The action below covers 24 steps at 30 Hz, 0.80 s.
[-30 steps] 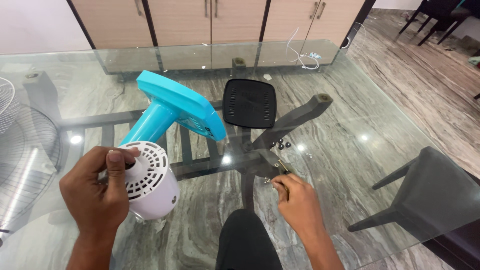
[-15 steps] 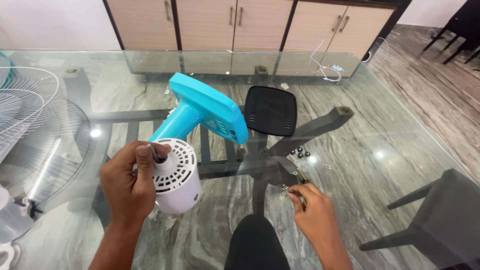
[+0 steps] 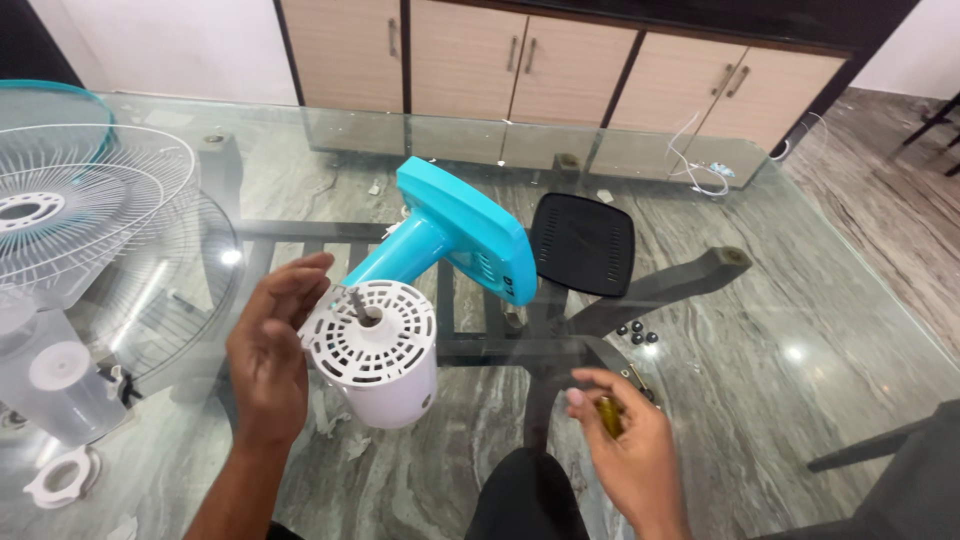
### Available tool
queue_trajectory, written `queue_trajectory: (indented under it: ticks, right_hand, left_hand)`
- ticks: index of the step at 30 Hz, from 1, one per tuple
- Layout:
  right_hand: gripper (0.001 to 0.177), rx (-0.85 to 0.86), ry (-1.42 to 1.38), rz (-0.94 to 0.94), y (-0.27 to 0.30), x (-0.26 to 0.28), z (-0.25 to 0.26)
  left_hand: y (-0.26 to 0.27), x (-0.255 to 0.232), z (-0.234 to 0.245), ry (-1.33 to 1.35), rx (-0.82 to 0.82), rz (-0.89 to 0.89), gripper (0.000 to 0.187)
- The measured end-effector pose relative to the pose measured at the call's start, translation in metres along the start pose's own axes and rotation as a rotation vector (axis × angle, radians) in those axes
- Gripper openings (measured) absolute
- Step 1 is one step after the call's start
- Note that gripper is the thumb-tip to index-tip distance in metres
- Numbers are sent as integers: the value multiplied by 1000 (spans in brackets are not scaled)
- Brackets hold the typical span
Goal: The person uses a yellow screwdriver to loosen and remove screws from a white fan motor housing. They separate the housing halves, inspect the internal components, and reassemble the unit by tightening the screws.
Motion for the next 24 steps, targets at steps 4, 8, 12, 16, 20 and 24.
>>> queue_trajectory:
  ticks: [4, 8, 12, 16, 20, 24]
  right_hand:
    - [40, 186, -511, -163, -26, -2, -43]
    - [41, 334, -552, -135, -48, 25, -70]
    - [46, 436, -551, -109, -63, 48, -95]
    - [46, 466, -503, -31, -76, 67, -111]
    - [41, 424, -386, 15, -82, 77, -118]
    - [35, 359, -319, 22, -82, 81, -115]
  left_hand:
    - [12, -5, -5, -198, 154, 14, 99]
    - [18, -6, -14, -360, 209, 54, 111]
    - [20, -7, -22, -310, 178, 46, 118]
    - [17, -13, -19, -374, 159, 15, 122]
    - [16, -20, -14, -929, 122, 11, 125]
    - [17, -15, -7, -909, 102, 74, 121]
Point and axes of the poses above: each hand's wrist, its own y-axis away from the middle knuckle, its own z-axis out of the back of the hand, x = y × z, the point moved 8 cm from there along -y, towards the middle knuckle, and after that the axes turned 14 degrees about x, right-handed, at the moved point
